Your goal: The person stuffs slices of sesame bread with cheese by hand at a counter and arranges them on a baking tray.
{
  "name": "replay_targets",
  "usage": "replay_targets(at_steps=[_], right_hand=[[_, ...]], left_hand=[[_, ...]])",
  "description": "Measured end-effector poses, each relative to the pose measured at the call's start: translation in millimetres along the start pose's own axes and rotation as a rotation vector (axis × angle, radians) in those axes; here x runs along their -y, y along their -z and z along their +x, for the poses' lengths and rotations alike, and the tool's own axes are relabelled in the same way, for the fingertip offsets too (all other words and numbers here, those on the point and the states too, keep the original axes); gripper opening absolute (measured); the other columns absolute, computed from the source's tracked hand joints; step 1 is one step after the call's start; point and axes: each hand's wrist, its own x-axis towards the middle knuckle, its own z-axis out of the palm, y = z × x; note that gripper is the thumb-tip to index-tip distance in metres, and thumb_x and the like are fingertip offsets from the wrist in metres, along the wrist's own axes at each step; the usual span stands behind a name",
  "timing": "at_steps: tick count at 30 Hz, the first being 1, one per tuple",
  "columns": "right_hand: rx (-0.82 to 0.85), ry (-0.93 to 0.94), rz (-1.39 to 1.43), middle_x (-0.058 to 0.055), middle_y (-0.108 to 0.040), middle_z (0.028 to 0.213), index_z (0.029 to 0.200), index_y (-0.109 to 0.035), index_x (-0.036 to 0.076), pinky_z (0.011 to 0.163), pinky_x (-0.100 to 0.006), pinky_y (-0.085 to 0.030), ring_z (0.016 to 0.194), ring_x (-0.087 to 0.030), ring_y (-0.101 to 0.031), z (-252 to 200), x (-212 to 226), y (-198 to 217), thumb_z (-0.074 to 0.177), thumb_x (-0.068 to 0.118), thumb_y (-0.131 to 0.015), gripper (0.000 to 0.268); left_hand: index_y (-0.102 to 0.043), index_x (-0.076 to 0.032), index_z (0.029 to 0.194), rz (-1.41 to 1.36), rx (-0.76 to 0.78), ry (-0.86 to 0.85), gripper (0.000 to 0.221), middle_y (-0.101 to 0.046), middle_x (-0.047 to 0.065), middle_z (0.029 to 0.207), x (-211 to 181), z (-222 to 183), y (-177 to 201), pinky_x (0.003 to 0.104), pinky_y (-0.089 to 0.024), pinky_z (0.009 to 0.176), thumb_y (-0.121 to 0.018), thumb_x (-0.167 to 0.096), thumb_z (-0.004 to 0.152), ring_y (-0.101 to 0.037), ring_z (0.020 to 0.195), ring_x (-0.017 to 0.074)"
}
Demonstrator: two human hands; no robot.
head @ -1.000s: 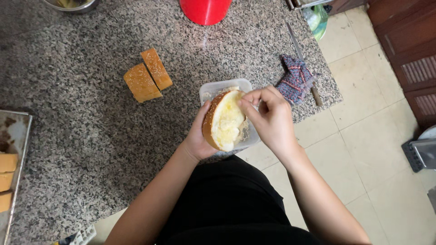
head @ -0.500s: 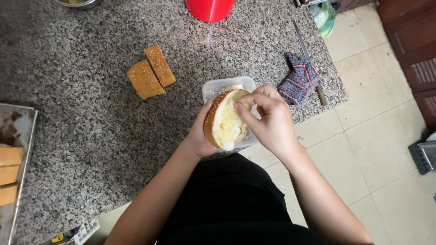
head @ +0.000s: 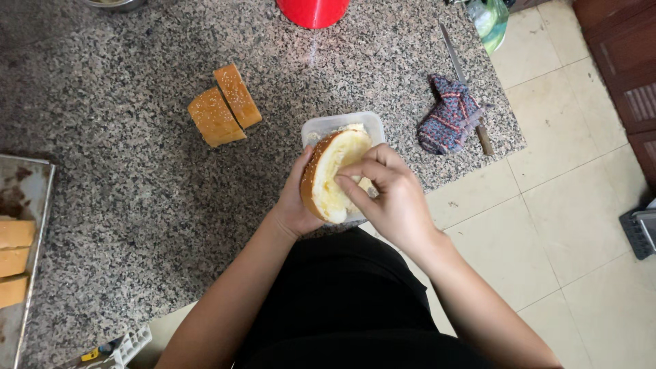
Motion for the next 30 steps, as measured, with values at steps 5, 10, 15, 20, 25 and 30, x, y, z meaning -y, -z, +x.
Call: replay_targets(at_steps=[5,10,15,20,25,30], right_hand=[[0.005,-0.082,0.041,-0.006,-0.064,0.091,0.1,-0.079,0.004,0.064,-0.03,-0.05,0.076,-0.017,-0.062,-11.5,8.9,2.0,0.088,0.007,-0.079,0.012],[0.069,0.021,0.079,-0.005,-0.065,0.097,0.104,-0.077,0.004,0.077,-0.028,-0.056,0.089,-0.016,-0.068,-21.5,12.2,1.2,0.091,0.007,-0.077,0.013],[-0.039,-0.095,0.057,-0.005,-0.062,0.094,0.107,-0.078,0.005,0.066,-0.028,-0.049,0.077,-0.016,-0.059,-23.4,6.8,1.2,0.09,0.004,-0.073,0.017],[-0.09,-0.097,-0.009,-0.004,-0.059,0.092,0.111,-0.077,0.006,0.062,-0.027,-0.045,0.073,-0.014,-0.054,-10.1,-5.3,6.5,0.092,0.0,-0.069,0.022],[-0.092,-0.052,-0.007,-0.005,-0.056,0.093,0.111,-0.077,0.006,0.067,-0.027,-0.048,0.08,-0.014,-0.057,-12.5,-10.2,8.3,0.093,-0.003,-0.066,0.023],[-0.015,0.01,0.036,-0.005,-0.059,0.097,0.11,-0.077,0.007,0.071,-0.029,-0.05,0.087,-0.015,-0.06,-18.5,-19.3,9.5,0.092,-0.004,-0.063,0.025]], left_hand=[[-0.044,-0.008,0.154,0.031,-0.006,0.013,0.07,-0.056,0.014,0.149,-1.6,-5.1,-2.4,0.046,-0.046,0.115,-0.036,-0.059,0.107,-0.056,0.135,0.0288],[-0.043,-0.007,0.156,0.038,0.05,0.008,0.072,-0.055,0.017,0.15,-1.4,-5.3,-3.8,0.046,-0.044,0.117,-0.037,-0.06,0.108,-0.055,0.136,0.0306],[-0.043,-0.011,0.156,-0.01,-0.004,0.049,0.073,-0.055,0.014,0.151,-1.7,-9.3,-6.0,0.05,-0.048,0.114,-0.037,-0.062,0.104,-0.057,0.135,0.0301],[-0.044,-0.009,0.158,-0.099,0.149,0.086,0.072,-0.061,0.018,0.145,-0.1,-12.3,2.2,0.05,-0.055,0.101,-0.04,-0.063,0.11,-0.065,0.124,0.0335],[-0.047,-0.009,0.156,-0.082,-0.007,0.082,0.073,-0.065,0.018,0.137,-0.3,-14.5,-2.1,0.047,-0.063,0.088,-0.04,-0.063,0.108,-0.071,0.111,0.0323],[-0.05,-0.013,0.153,-0.101,0.017,0.095,0.076,-0.066,0.017,0.133,-4.6,-14.9,5.1,0.048,-0.064,0.077,-0.041,-0.069,0.103,-0.072,0.101,0.0343]])
